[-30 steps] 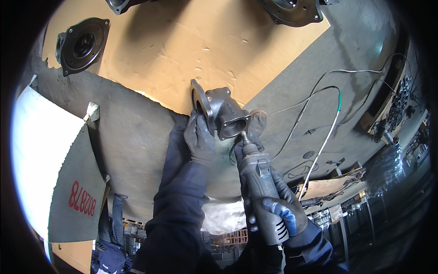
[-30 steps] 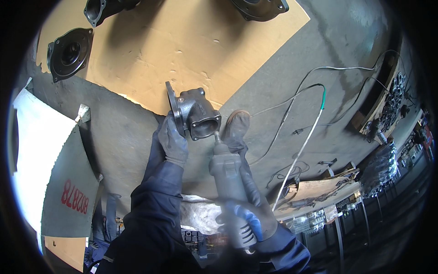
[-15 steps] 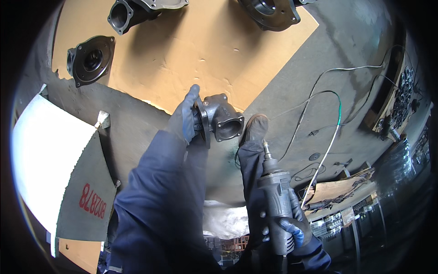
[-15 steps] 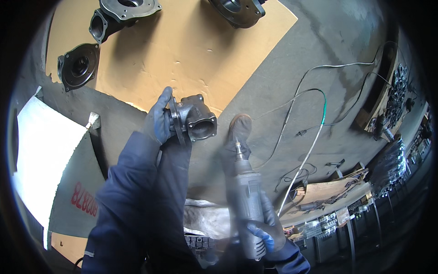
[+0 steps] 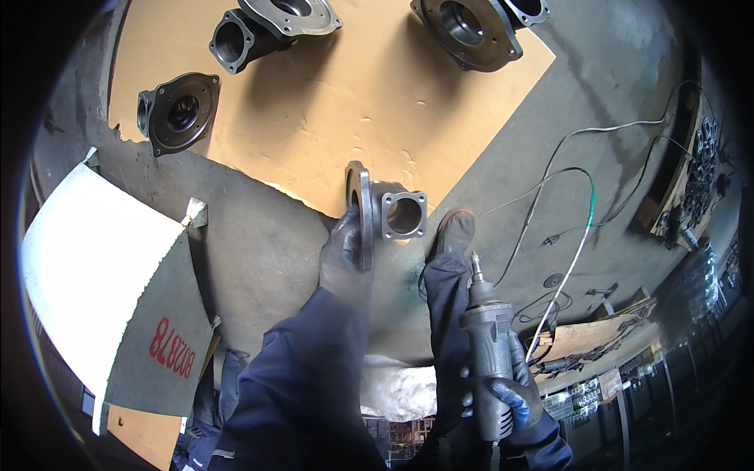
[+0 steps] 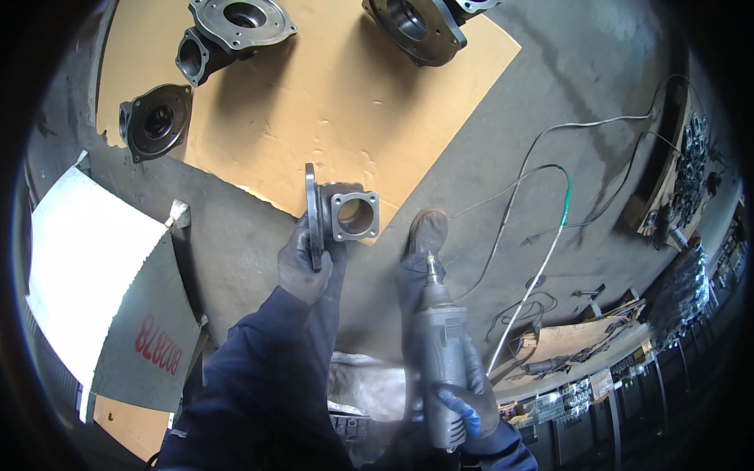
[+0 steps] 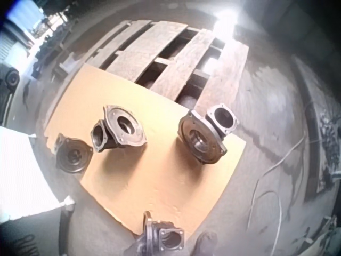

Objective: The person uses a handheld rotary tool to grind the interior surfaces of several metal flanges placed on a cardboard sheet. They repeatedly pick up each flange, rotate it, and apply the tool to the inner bore and edges, then set the parts aside or into a nearby bin.

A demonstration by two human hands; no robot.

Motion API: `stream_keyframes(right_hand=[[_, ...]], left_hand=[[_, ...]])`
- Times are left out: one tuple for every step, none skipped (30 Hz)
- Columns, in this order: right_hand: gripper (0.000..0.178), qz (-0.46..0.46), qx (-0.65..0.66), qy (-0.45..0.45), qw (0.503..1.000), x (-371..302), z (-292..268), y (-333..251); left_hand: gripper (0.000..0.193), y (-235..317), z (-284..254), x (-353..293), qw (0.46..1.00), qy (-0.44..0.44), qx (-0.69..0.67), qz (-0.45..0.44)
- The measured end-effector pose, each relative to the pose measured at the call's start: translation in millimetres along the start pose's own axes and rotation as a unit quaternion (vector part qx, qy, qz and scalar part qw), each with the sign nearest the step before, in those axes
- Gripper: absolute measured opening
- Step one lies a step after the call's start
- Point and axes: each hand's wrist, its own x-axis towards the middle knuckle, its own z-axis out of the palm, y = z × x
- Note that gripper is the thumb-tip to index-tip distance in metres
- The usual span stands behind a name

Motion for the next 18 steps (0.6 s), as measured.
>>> stream_keyframes(right_hand=[[0.104,-0.011,0.005,-0.018,1.000,1,1,0],[0.105,-0.004,-0.010,-0.004,1.000,1,2,0],[0.105,-0.005,-0.023,-0.006,1.000,3,3,0],[0.106,-0.009,-0.025,-0.007,1.000,4,6,1],[0.108,-0.003,-0.029,-0.015,0.999,6,9,1],[0.109,-0.001,-0.025,-0.024,0.999,9,12,1],[0.110,0.002,-0.017,-0.030,0.999,13,16,1],[0.110,0.014,-0.024,-0.046,0.999,17,19,1],[0.110,0.029,-0.028,-0.058,0.997,22,23,1],[0.110,0.034,-0.033,-0.082,0.996,25,26,1],[0.111,0.023,-0.032,-0.110,0.993,33,31,5],[0.110,0.031,-0.046,-0.103,0.993,37,36,7],[0.110,0.037,-0.054,-0.097,0.993,40,41,9],[0.109,0.043,-0.062,-0.093,0.993,42,47,10],[0.109,0.029,-0.033,-0.105,0.993,46,53,13],[0.110,0.024,-0.055,-0.080,0.995,46,59,15],[0.112,0.009,-0.068,-0.053,0.996,46,66,18],[0.114,-0.017,-0.084,-0.043,0.995,46,72,20]], left_hand=[[0.035,-5,3,0,0.999,0.023,0.001,-0.045],[0.030,-10,3,1,0.995,0.035,0.003,-0.093],[0.026,-15,2,0,0.989,0.049,0.005,-0.143],[0.029,-18,-2,-2,0.976,0.057,-0.006,-0.209],[0.032,-23,-5,-5,0.971,0.047,-0.055,-0.226],[0.035,-26,-9,-9,0.973,0.038,-0.034,-0.224],[0.040,-30,-13,-12,0.981,0.025,0.015,-0.192],[0.044,-32,-17,-15,0.987,0.007,0.051,-0.153],[0.047,-34,-21,-18,0.992,-0.015,0.038,-0.123],[0.051,-34,-25,-17,0.996,-0.037,0.018,-0.076],[0.055,-33,-27,-19,0.995,-0.038,-0.023,-0.087],[0.060,-32,-28,-14,0.992,-0.038,-0.063,-0.097],[0.066,-28,-27,-13,0.978,-0.017,-0.122,-0.170],[0.068,-25,-25,-6,0.958,0.004,-0.184,-0.222],[0.069,-22,-22,0,0.946,0.038,-0.215,-0.239],[0.067,-21,-17,11,0.935,0.070,-0.250,-0.240],[0.067,-21,-12,20,0.922,0.102,-0.285,-0.242],[0.067,-23,-7,28,0.906,0.137,-0.320,-0.240]])
